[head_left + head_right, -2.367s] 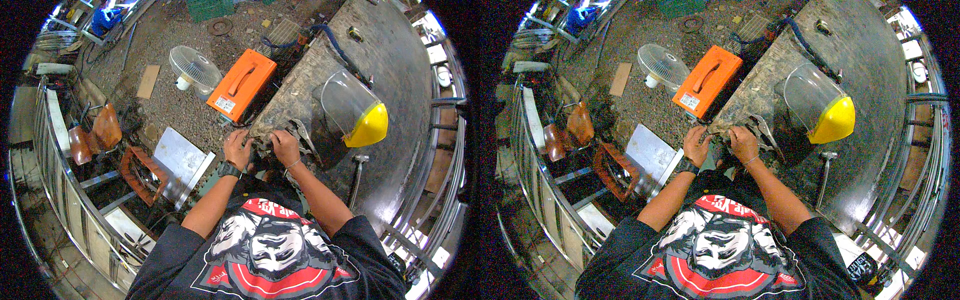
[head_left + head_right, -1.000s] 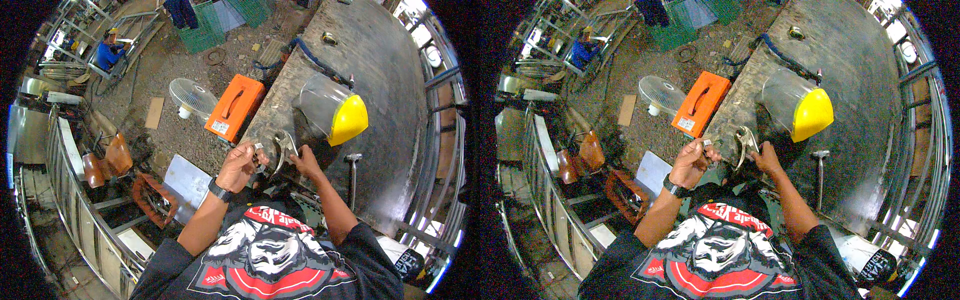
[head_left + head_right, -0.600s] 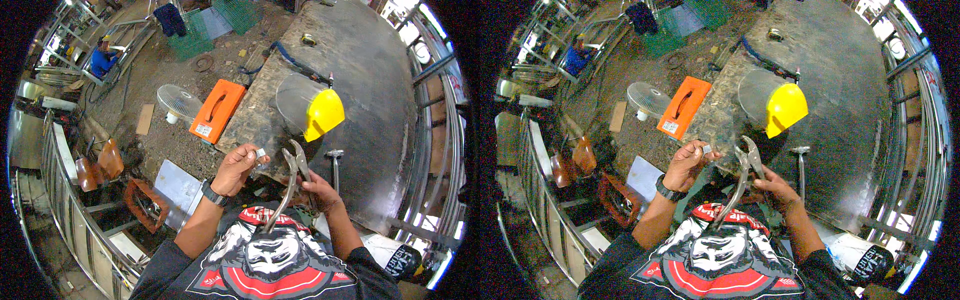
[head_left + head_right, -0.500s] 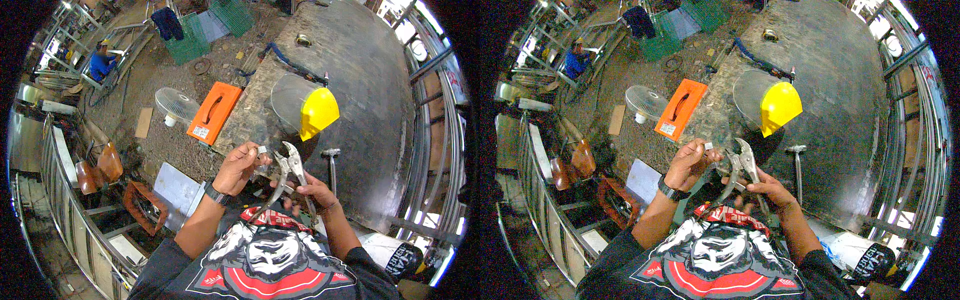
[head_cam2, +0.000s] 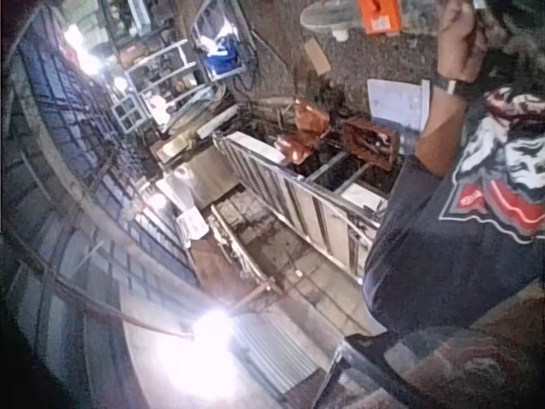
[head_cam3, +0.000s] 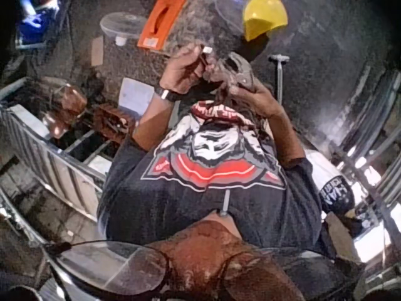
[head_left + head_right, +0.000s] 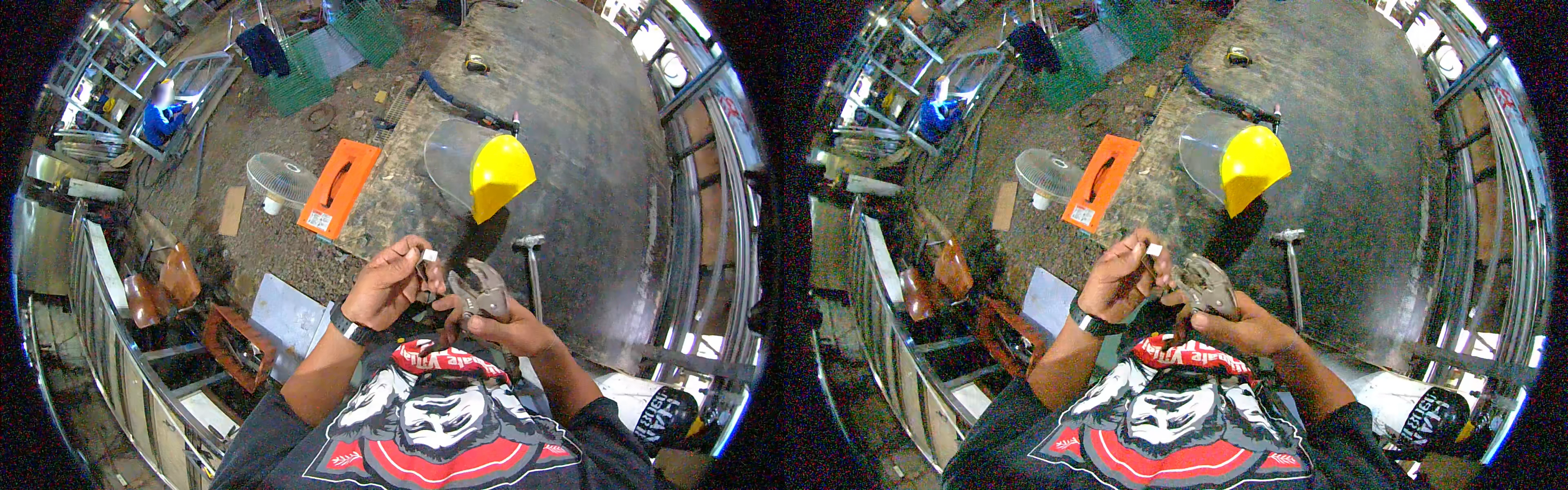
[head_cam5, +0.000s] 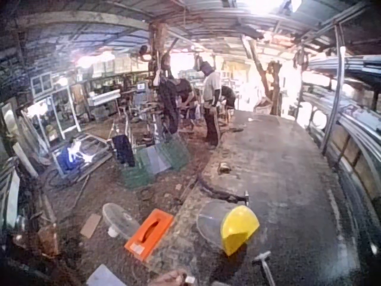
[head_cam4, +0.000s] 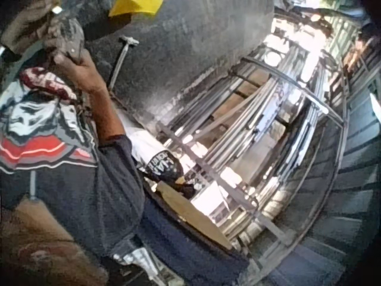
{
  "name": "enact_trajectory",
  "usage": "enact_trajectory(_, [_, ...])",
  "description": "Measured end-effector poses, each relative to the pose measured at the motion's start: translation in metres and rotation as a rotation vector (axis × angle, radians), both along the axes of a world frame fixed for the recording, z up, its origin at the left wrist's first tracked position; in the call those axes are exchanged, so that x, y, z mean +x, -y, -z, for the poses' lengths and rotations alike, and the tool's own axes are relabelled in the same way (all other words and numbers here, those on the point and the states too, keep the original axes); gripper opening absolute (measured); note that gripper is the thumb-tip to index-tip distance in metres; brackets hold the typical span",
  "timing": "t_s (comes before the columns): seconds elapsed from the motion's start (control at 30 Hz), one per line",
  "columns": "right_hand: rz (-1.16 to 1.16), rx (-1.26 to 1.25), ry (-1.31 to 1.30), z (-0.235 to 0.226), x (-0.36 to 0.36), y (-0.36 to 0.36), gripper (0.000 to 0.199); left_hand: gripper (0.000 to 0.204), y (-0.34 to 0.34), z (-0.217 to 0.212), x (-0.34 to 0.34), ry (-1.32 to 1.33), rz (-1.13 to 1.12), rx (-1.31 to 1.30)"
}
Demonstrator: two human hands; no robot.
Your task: The person uses pliers to grip a small metal piece and a hammer to repeatedly strike and shape it on a workbench. The person adjusts the grip and orientation of the metal piece between strikes.
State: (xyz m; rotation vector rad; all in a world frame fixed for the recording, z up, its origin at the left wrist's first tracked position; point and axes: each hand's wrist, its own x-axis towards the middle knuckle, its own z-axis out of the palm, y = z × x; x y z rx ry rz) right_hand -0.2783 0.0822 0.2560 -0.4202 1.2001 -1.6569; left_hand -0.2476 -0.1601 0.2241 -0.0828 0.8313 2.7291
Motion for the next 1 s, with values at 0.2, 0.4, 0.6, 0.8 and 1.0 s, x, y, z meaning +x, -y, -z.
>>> enact_trajectory(0.2, [0.029, 0.253, -0.025, 0.005, 0.002, -0.006, 0.038, 0.027, -0.005, 0.001, 0.007, 0.035, 0.031, -0.229])
enact_trajectory(0.4, [-0.096, 0.192, -0.092, 0.007, -0.004, -0.011, 0.042, 0.025, -0.001, -0.005, 0.007, 0.083, 0.073, -0.197])
enact_trajectory(0.6, [-0.107, 0.134, -0.214, -0.001, 0.000, -0.010, 0.042, 0.023, -0.006, -0.005, 0.007, 0.056, 0.133, -0.216])
enact_trajectory(0.8, [-0.051, 0.174, -0.214, -0.006, 0.010, -0.009, 0.024, 0.024, -0.009, 0.006, 0.011, -0.004, 0.103, -0.260])
enact_trajectory(1.0, [-0.008, 0.250, -0.221, 0.000, 0.016, -0.010, 0.013, 0.024, -0.007, -0.002, 0.008, -0.038, 0.144, -0.311])
